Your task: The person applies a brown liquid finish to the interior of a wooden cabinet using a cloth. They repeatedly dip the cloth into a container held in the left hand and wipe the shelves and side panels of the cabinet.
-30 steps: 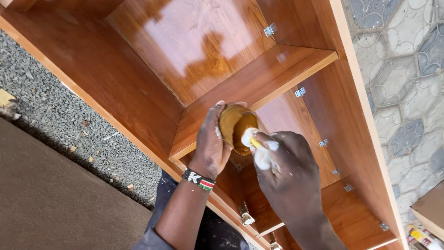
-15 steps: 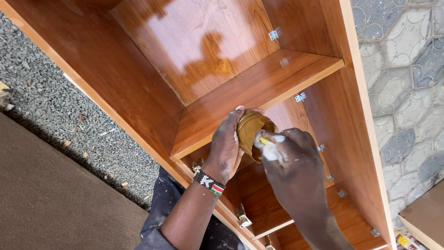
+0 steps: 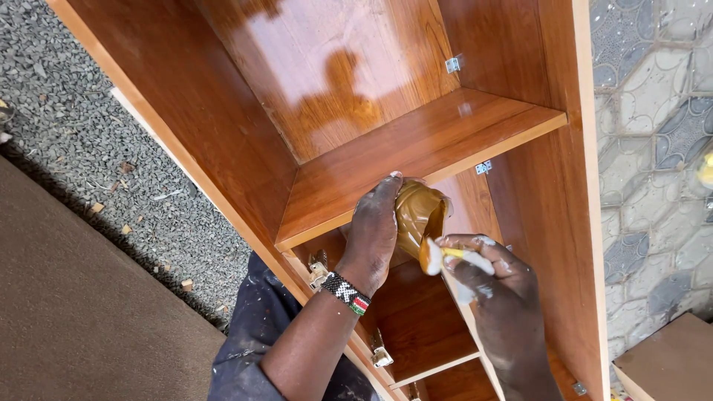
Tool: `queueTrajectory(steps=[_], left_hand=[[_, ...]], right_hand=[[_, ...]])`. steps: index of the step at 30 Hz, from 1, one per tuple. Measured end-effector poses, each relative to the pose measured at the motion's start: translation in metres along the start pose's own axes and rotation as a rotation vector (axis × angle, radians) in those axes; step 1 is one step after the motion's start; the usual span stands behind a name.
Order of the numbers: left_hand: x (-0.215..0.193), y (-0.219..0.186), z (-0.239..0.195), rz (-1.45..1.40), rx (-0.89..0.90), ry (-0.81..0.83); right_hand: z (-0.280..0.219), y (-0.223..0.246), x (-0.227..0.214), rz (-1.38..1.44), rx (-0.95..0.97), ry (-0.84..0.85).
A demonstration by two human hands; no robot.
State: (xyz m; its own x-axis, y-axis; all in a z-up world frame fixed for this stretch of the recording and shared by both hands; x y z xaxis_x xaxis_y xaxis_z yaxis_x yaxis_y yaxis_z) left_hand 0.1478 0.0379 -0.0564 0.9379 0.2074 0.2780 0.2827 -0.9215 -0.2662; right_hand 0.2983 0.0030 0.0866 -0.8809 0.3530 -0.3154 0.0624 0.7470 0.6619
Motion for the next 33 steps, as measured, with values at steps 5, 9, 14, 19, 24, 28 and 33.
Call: queueTrajectory(steps=[5,9,14,19,24,28,33], left_hand=[[-0.004,0.013,0.011,-0.027,0.007,0.001],[0.004,0.006,0.002,-0.059,-0.003,0.085],[0.002,0.012,0.007,-0.085,0.014,0.05],[0.004,0.006,0.006,-0.075,0.025,0.115],[0.005,0.001,0.003,-0.057,0.08,0.128],[0.006,0.013,0.006,-0.07,0.048,0.102],[-0.015,0.021,0.004,-0.041,0.004,-0.045]], right_hand=[[0.016,-0.027,-0.016,0.204,0.105,0.002],[-0.003,0.009,-0.012,-0.225,-0.08,-0.08],[-0.022,0.031,0.022,-0.532,-0.431,0.184],[0.005,-0.03,-0.013,0.029,-0.012,0.119],[0.012,-0.078,-0.048,0.572,0.347,-0.212],[-0.01,-0.038,-0.018,0.292,0.129,-0.214],[-0.017,-0.047,-0.006,-0.057,0.05,0.056]])
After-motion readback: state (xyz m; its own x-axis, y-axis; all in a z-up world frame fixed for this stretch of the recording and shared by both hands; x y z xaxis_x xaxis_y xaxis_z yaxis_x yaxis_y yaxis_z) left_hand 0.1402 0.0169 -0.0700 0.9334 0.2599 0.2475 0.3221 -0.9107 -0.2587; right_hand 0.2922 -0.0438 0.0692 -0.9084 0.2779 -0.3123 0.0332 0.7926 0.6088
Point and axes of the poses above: each hand's wrist, its own z-axis towards the middle knuckle, its own x-axis out of the palm, y = z × x, the point moved 9 cm from there along z, towards the middle knuckle, and after that the axes turned 15 degrees about z, right-handed, at the moved point
